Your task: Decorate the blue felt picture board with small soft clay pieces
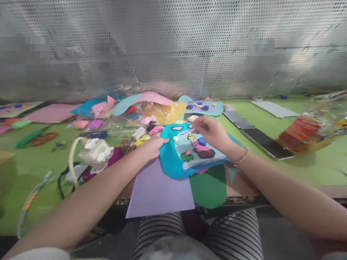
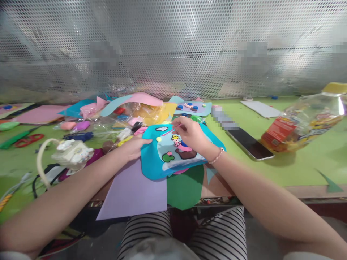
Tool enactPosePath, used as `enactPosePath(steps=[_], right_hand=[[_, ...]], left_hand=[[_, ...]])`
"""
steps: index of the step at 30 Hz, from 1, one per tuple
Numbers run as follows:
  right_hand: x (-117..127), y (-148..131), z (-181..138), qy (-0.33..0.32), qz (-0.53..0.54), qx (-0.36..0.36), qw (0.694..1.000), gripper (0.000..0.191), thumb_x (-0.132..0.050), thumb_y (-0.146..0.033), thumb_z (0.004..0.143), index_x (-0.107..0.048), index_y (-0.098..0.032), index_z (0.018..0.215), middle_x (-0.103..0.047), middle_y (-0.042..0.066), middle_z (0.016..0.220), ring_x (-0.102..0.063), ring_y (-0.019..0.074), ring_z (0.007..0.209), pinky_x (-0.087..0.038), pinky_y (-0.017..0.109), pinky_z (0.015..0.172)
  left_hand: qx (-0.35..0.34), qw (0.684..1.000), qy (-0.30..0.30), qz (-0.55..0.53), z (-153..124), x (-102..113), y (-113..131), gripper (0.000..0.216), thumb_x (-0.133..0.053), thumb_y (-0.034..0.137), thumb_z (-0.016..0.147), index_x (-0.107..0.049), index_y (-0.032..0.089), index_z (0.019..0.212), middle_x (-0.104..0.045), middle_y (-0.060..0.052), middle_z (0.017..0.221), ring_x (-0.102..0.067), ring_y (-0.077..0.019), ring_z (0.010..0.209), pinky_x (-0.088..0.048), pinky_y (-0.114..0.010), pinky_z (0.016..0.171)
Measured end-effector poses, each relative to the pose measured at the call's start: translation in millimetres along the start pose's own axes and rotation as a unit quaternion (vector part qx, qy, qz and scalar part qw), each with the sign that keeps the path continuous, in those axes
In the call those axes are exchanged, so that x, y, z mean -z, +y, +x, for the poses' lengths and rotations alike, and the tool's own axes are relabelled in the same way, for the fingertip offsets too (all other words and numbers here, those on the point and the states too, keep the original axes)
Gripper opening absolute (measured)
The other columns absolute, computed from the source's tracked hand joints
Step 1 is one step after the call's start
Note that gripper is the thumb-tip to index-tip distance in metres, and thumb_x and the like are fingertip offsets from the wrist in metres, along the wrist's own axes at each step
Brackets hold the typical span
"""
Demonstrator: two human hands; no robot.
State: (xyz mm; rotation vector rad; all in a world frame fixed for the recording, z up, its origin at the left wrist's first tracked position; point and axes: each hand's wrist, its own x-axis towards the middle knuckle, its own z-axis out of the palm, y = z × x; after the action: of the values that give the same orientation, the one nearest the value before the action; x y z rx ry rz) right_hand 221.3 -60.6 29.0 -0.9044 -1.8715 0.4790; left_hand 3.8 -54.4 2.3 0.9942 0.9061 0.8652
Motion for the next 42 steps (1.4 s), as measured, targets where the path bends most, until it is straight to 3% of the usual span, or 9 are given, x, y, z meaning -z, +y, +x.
enactPosePath(steps=[6,13,26,42], right_hand=[[10,-7,1,-0.036,0.026,0.028,0.999,0.007,-0.047,-0.015,0.083,-0.053,-0.018,0.084,-0.060,0.003,0.081,-0.064,0.0144,0.073,-0.053,0.029,0.065],[0,-6,-3,-0.071,-0.056,0.064,0.994,0.016,-0.041,-0.005,0.077,-0.046,-0.020,0.080,-0.054,0.003,0.079,-0.055,0.0143,0.070,-0.046,0.028,0.059],[-9,5,-3,-0.047,-0.040,0.071,0.996,0.017,-0.038,-0.004,0.076,-0.044,-0.020,0.080,-0.053,0.003,0.078,-0.054,0.0148,0.070,-0.045,0.029,0.061],[-10,8,-2,-0.038,-0.063,0.079,0.994,0.018,-0.038,-0.004,0.076,-0.044,-0.021,0.080,-0.053,0.003,0.079,-0.054,0.0155,0.071,-0.044,0.029,0.063]], left_hand=[[-0.014,0.999,0.022,0.025,0,0,-1,0.036,-0.067,0.010,0.065,-0.063,0.013,0.100,-0.067,-0.012,0.098,-0.063,-0.0278,0.091,-0.049,-0.044,0.084],[-0.037,0.998,0.022,0.040,0,-3,-5,0.034,-0.068,0.014,0.065,-0.064,0.016,0.099,-0.066,-0.010,0.104,-0.062,-0.0268,0.094,-0.047,-0.044,0.087],[-0.063,0.997,0.001,0.036,-4,-8,-3,0.039,-0.071,0.011,0.061,-0.065,0.017,0.100,-0.067,-0.008,0.104,-0.062,-0.0258,0.093,-0.045,-0.043,0.088],[-0.091,0.992,0.015,0.080,-4,-9,-5,0.042,-0.070,0.014,0.063,-0.064,0.019,0.104,-0.065,-0.007,0.111,-0.061,-0.0246,0.097,-0.044,-0.040,0.089]])
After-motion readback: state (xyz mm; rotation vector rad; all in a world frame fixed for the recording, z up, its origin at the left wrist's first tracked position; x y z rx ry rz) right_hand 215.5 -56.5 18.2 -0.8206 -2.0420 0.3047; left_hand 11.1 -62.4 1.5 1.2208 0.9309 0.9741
